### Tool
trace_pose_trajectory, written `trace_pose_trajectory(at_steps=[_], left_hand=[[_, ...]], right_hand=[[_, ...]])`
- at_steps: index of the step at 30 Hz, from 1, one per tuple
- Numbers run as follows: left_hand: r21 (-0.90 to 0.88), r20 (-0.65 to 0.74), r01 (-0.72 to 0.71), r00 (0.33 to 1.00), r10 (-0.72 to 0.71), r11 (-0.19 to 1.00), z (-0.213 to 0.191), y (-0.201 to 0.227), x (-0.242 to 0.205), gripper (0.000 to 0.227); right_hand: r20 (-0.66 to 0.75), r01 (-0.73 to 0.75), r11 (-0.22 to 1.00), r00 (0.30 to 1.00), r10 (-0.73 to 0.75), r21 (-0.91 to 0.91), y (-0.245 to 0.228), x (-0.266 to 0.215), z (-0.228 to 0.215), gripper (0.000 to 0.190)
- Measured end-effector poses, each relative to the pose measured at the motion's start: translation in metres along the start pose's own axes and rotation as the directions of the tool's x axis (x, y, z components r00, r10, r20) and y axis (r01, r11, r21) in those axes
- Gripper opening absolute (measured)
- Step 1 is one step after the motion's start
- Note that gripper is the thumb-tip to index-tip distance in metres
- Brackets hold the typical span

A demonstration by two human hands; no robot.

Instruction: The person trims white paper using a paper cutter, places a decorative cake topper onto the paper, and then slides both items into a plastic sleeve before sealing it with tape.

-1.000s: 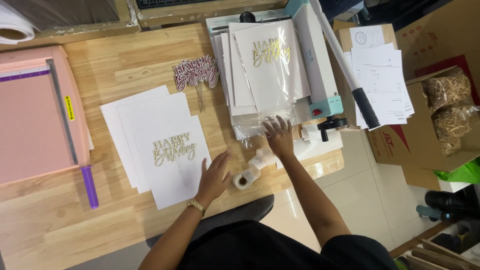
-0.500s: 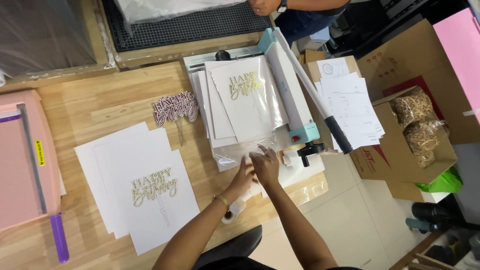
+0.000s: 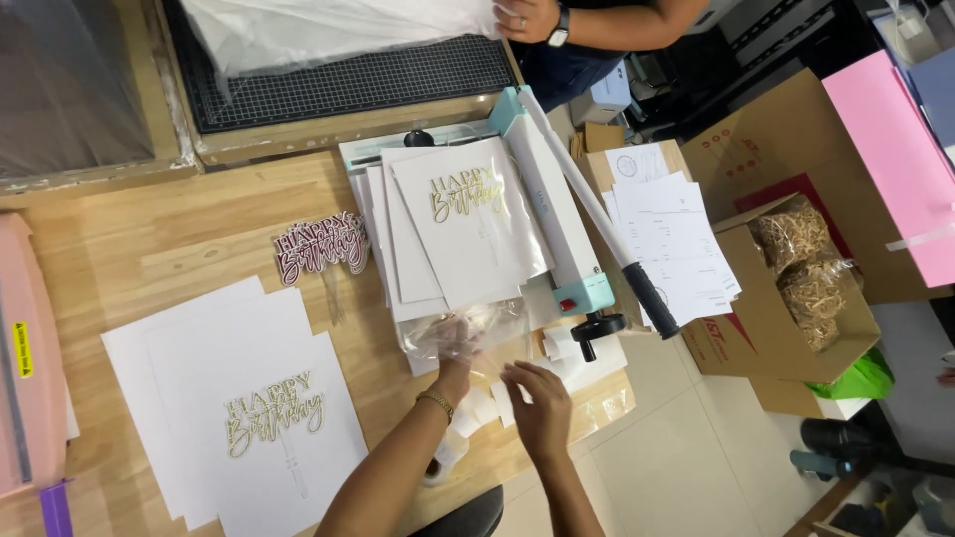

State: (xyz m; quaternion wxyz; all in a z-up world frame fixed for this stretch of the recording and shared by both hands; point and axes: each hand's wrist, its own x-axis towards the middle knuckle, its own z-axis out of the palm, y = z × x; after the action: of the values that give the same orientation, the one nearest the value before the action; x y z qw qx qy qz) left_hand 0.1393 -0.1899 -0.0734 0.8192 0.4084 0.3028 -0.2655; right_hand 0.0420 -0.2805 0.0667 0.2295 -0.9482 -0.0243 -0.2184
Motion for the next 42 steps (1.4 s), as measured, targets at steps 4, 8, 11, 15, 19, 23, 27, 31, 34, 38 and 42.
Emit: trace_pose_trajectory(at_steps=[4,8,11,15,19,23,27,31,34,38,42], left_hand=[[0.443,0.159,-0.065,0.987,-0.007,0.894,-0.024,-0.04,0.076,0.046],[0.796,0.184,-0.313,0.941,-0.285,-0.518,-0.025,-0.031,0.1,0.039],[0.222,0.016,0.044,0.999,-0.049,0.974,-0.011,-0.017,0.059,0.043],[0.445,0.075,0.23,0.953,-0.292,0.865,0.017,0.073,-0.066,0.095],[0.887,0.178,0.107,0.818,-0.547,0.449,0.012,0.072,-0.083,0.04],[0.894,0.325,-0.448,0.645,-0.691,0.003,0.012,0.074,-0.161,0.111],[0.845,0.523,-0.413,0.771,-0.364,0.34,-0.003,0.062,-0.234,0.112],[0.622,0.712,-0.776,0.507,0.485,-0.102,-0.031,0.087,-0.323,0.015],[0.385,0.804,-0.825,0.079,0.59,-0.414,-0.052,0.123,-0.385,0.027],[0.208,0.906,-0.769,-0.081,0.416,-0.605,-0.084,0.145,-0.421,0.042],[0.089,0.937,-0.917,-0.055,0.344,-0.39,-0.112,0.162,-0.432,0.011]], right_hand=[[-0.015,-0.125,0.981,0.992,0.129,0.15,-0.025,0.009,-0.074,0.015],[-0.187,-0.432,0.889,0.87,0.455,0.151,-0.032,-0.005,-0.144,0.01],[-0.481,-0.403,0.903,0.769,0.421,0.146,-0.043,0.01,-0.201,0.021],[-0.537,-0.673,0.507,0.189,0.822,0.538,-0.08,0.057,-0.233,0.021],[-0.569,-0.451,0.686,0.385,0.726,0.57,-0.028,0.006,-0.233,0.018],[-0.399,-0.496,0.747,0.637,0.659,0.443,-0.063,-0.003,-0.237,0.02],[-0.286,-0.618,0.73,0.673,0.683,0.292,-0.084,-0.02,-0.236,0.021],[-0.003,-0.511,0.813,0.846,0.533,0.279,-0.11,-0.051,-0.208,0.026],[0.21,-0.4,0.88,0.911,0.354,0.255,-0.145,-0.074,-0.187,0.027],[0.355,-0.222,0.949,0.925,0.133,0.223,-0.178,-0.093,-0.172,0.035],[0.28,-0.116,0.972,0.958,0.056,0.202,-0.217,-0.085,-0.182,0.035]])
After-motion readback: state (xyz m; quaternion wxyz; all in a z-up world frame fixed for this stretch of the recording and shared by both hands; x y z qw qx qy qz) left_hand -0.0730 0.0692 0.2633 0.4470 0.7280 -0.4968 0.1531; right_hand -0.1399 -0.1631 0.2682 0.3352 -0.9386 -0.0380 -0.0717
